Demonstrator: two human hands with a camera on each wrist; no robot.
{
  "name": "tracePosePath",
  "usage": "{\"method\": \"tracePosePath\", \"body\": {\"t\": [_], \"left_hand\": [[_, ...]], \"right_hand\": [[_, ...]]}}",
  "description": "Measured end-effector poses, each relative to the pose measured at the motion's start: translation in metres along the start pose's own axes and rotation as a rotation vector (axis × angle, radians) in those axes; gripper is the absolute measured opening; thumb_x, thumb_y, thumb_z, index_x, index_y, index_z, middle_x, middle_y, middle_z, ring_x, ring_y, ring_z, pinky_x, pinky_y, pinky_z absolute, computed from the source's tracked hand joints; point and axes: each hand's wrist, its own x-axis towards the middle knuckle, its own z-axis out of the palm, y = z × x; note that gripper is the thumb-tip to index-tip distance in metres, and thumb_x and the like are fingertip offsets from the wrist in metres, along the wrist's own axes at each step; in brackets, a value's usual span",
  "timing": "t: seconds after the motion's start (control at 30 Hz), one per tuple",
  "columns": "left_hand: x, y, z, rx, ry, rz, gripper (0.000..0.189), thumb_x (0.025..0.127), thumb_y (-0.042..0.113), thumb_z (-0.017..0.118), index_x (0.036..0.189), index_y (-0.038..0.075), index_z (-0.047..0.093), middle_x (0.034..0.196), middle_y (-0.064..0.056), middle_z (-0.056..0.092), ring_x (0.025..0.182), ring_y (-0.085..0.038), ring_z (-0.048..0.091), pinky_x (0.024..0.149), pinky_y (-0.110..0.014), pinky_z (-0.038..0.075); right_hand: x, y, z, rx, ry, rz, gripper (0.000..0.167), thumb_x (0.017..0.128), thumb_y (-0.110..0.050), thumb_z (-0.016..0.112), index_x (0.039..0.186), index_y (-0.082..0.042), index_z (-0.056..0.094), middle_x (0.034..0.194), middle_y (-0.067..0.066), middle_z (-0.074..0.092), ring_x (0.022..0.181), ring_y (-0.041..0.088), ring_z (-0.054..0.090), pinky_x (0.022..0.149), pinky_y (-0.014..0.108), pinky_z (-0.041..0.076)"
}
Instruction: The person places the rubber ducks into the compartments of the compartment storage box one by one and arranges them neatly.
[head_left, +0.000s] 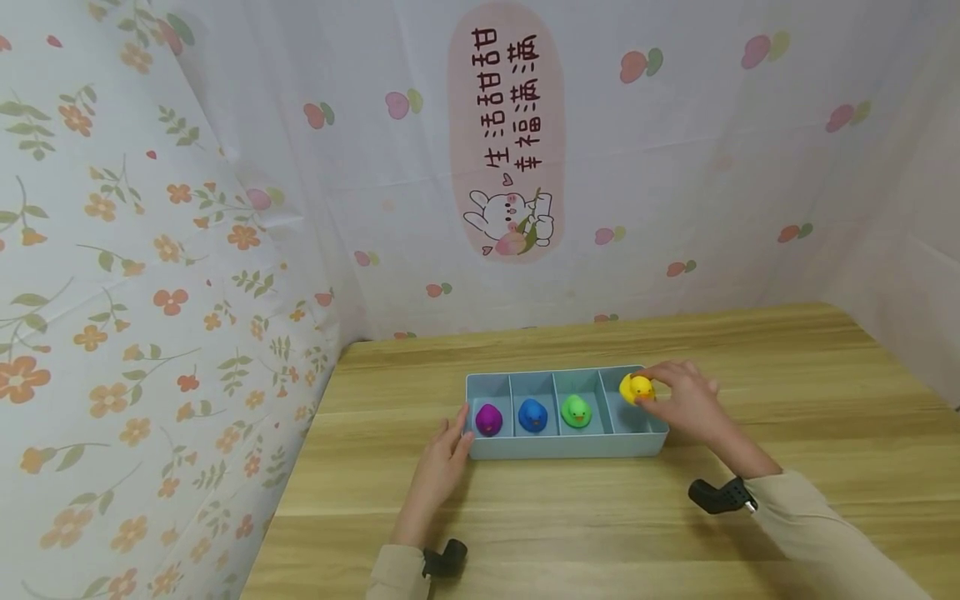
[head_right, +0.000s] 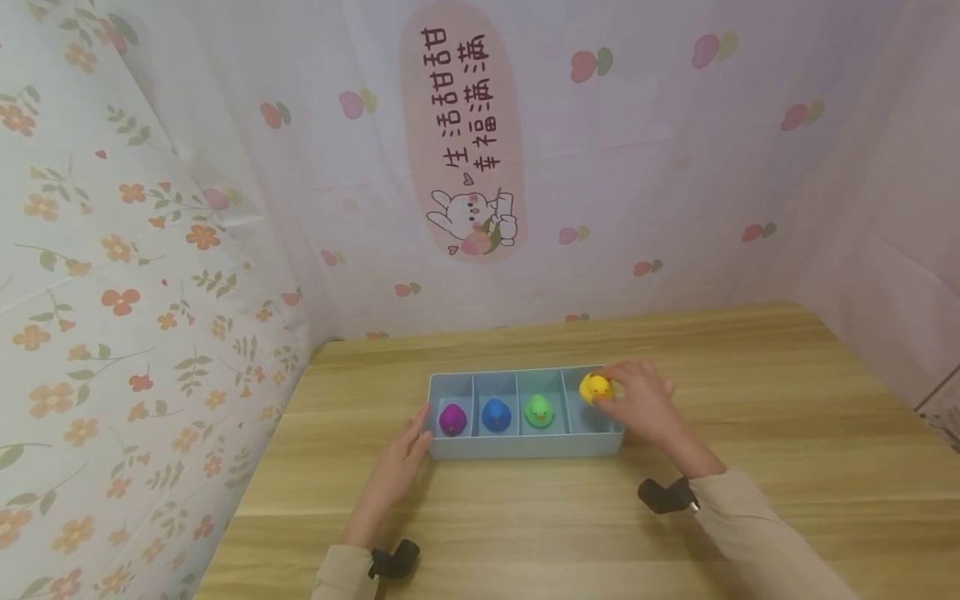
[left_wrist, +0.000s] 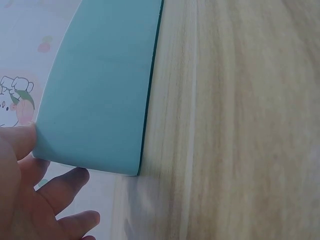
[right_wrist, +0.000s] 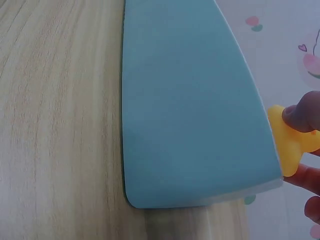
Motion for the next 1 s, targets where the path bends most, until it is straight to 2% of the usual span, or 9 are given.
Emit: {"method": "tracePosePath", "body": {"t": [0.37, 0.6, 1.0], "left_hand": [[-0.001, 0.001, 0.0, -0.02, 0.003, -0.018, 0.047, 0.101, 0.033, 0.045, 0.147, 0.022, 0.039, 0.144, -0.014, 0.047, 0.139, -0.043, 0.031, 0.105, -0.07, 0.026], [0.0, 0.0, 0.0, -0.023, 0.001, -0.021, 0.048, 0.101, 0.034, 0.045, 0.147, 0.023, 0.038, 0.144, -0.013, 0.047, 0.139, -0.043, 0.031, 0.105, -0.07, 0.025], [0.001, -0.003, 0.001, -0.029, 0.004, -0.012, 0.048, 0.101, 0.035, 0.045, 0.148, 0.023, 0.038, 0.145, -0.015, 0.045, 0.138, -0.043, 0.032, 0.105, -0.068, 0.027]], "right_hand": [[0.001, 0.0, 0.013, -0.036, -0.037, -0.025, 0.036, 0.075, -0.017, 0.078, 0.108, -0.007, 0.069, 0.112, 0.019, 0.066, 0.09, 0.029, 0.045, 0.066, 0.044, 0.019], [0.002, -0.003, 0.017, -0.155, -0.054, -0.023, 0.036, 0.073, -0.02, 0.079, 0.105, -0.009, 0.07, 0.11, 0.015, 0.068, 0.087, 0.028, 0.045, 0.065, 0.042, 0.017], [0.007, -0.003, 0.021, -0.244, -0.116, -0.037, 0.035, 0.07, -0.02, 0.082, 0.102, -0.01, 0.071, 0.098, 0.007, 0.071, 0.081, 0.024, 0.042, 0.066, 0.043, 0.017]]}}
